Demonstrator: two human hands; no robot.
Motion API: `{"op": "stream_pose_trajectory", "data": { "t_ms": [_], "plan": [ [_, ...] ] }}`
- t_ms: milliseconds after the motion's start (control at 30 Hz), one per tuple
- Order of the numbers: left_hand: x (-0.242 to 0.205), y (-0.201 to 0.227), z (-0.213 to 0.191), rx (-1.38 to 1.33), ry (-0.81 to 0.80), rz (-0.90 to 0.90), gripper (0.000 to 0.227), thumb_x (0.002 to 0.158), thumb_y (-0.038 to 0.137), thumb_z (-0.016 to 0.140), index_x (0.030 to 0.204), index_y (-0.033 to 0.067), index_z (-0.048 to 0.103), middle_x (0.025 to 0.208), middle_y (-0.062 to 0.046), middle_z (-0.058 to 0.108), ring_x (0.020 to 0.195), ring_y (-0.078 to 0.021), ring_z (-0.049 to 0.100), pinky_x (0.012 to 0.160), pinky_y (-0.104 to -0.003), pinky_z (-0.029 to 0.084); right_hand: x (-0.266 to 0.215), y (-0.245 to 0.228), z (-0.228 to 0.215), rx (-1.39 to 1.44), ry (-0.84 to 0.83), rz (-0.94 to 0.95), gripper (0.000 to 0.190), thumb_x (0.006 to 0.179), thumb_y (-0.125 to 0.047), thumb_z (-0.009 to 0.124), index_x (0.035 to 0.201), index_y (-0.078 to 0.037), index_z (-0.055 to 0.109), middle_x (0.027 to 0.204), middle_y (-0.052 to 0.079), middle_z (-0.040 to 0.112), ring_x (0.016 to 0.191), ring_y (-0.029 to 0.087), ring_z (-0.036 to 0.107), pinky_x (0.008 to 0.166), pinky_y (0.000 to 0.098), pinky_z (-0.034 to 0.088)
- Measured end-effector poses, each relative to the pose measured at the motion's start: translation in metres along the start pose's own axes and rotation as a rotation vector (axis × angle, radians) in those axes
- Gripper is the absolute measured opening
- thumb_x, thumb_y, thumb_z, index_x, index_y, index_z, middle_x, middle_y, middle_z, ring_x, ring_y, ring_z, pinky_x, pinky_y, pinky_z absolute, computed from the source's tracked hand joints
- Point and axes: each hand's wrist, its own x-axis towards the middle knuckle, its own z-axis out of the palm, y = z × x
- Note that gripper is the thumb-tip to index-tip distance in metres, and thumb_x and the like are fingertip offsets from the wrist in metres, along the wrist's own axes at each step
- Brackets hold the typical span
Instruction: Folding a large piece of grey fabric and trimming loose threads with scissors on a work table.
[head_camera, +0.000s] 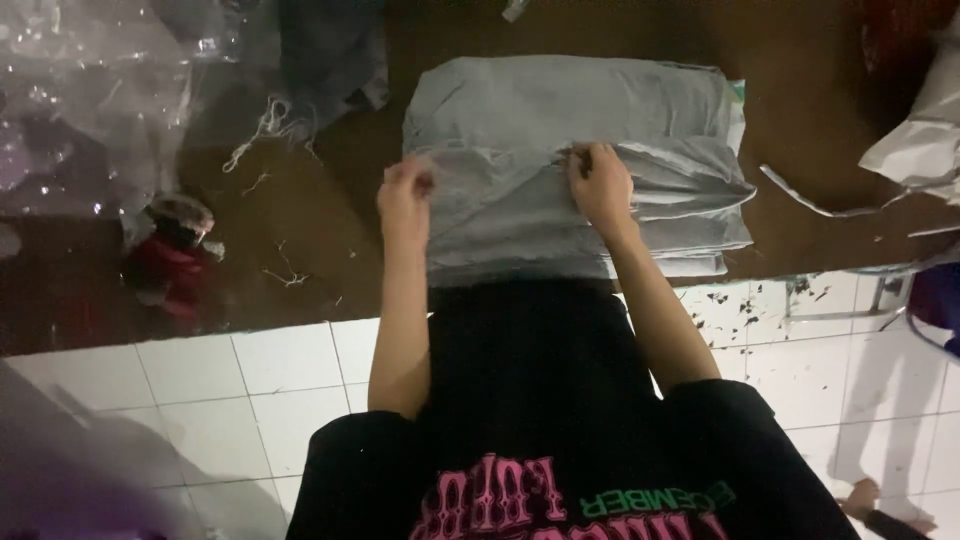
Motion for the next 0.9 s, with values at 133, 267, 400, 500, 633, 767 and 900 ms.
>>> {"op": "stream_pose_trajectory", "data": {
  "t_ms": [133, 267, 400, 500, 633, 767, 900],
  "plan": [
    [-0.053, 0.064, -0.005, -0.154, -0.112, -0.081, 0.022, 0.095, 0.032, 0.077, 0.089, 0.0194, 0.06, 0.085, 0.004, 0.057, 0.072, -0.0094, 0.054, 0.074, -0.028, 0.047, -0.016, -0.001, -0.017, 0.148, 0.005, 0.02, 0.022, 0.099, -0.023, 0.07, 0.115, -0.009, 0.068, 0.1, 0.012, 0.066, 0.094, 0.034, 0.069, 0.08, 0.0467, 0.055],
    [-0.05, 0.05, -0.082, -0.139, -0.45, -0.104, 0.02, 0.11, 0.028, 0.057, 0.094, 0.0162, 0.061, 0.082, 0.004, 0.051, 0.05, -0.0047, 0.044, 0.052, -0.022, 0.036, -0.047, -0.007, -0.042, 0.103, 0.014, -0.029, 0.032, 0.095, -0.02, 0.075, 0.116, -0.002, 0.059, 0.099, 0.022, 0.062, 0.093, 0.046, 0.065, 0.078, 0.0575, 0.052],
    [-0.055, 0.05, -0.17, -0.038, -0.35, -0.134, 0.02, 0.108, 0.02, 0.06, 0.088, 0.0204, 0.057, 0.07, 0.008, 0.042, 0.041, -0.0009, 0.036, 0.044, -0.016, 0.027, -0.057, 0.027, -0.026, 0.132, -0.025, 0.062, 0.031, 0.093, -0.017, 0.074, 0.117, -0.002, 0.061, 0.099, 0.021, 0.066, 0.093, 0.043, 0.068, 0.079, 0.053, 0.055],
    [-0.075, 0.066, -0.194, 0.621, 0.136, -0.14, 0.012, 0.105, 0.023, 0.067, 0.098, 0.0135, 0.066, 0.061, 0.004, 0.048, 0.041, -0.0064, 0.042, 0.046, -0.023, 0.032, -0.057, 0.026, -0.024, 0.129, -0.024, 0.05, 0.03, 0.093, -0.017, 0.073, 0.116, -0.001, 0.061, 0.099, 0.022, 0.065, 0.093, 0.043, 0.068, 0.078, 0.0538, 0.055],
    [-0.048, 0.006, -0.28, 1.777, 0.512, -0.328, 0.025, 0.101, 0.026, 0.063, 0.088, 0.0114, 0.079, 0.075, -0.011, 0.071, 0.067, -0.0251, 0.072, 0.058, -0.036, 0.054, -0.054, 0.018, -0.025, 0.139, -0.02, 0.028, 0.029, 0.094, -0.014, 0.072, 0.117, 0.001, 0.062, 0.099, 0.024, 0.064, 0.093, 0.046, 0.067, 0.078, 0.0548, 0.054],
    [-0.084, -0.017, -0.174, 1.448, 0.295, 0.498, 0.029, 0.096, 0.022, 0.075, 0.115, 0.0059, 0.059, 0.12, -0.024, 0.045, 0.116, -0.0429, 0.042, 0.095, -0.066, 0.032, -0.057, 0.022, -0.023, 0.091, 0.015, 0.043, 0.027, 0.094, -0.017, 0.072, 0.115, -0.002, 0.064, 0.096, 0.021, 0.066, 0.089, 0.044, 0.068, 0.076, 0.0544, 0.054],
    [-0.106, -0.029, -0.087, 1.451, -0.06, 0.894, 0.026, 0.089, 0.028, 0.081, 0.093, 0.0106, 0.063, 0.092, -0.006, 0.06, 0.092, -0.0252, 0.059, 0.091, -0.042, 0.044, -0.059, 0.011, -0.026, 0.049, 0.021, -0.01, 0.028, 0.096, -0.02, 0.072, 0.114, -0.001, 0.063, 0.097, 0.022, 0.065, 0.09, 0.047, 0.067, 0.075, 0.056, 0.054]
  ]
}}
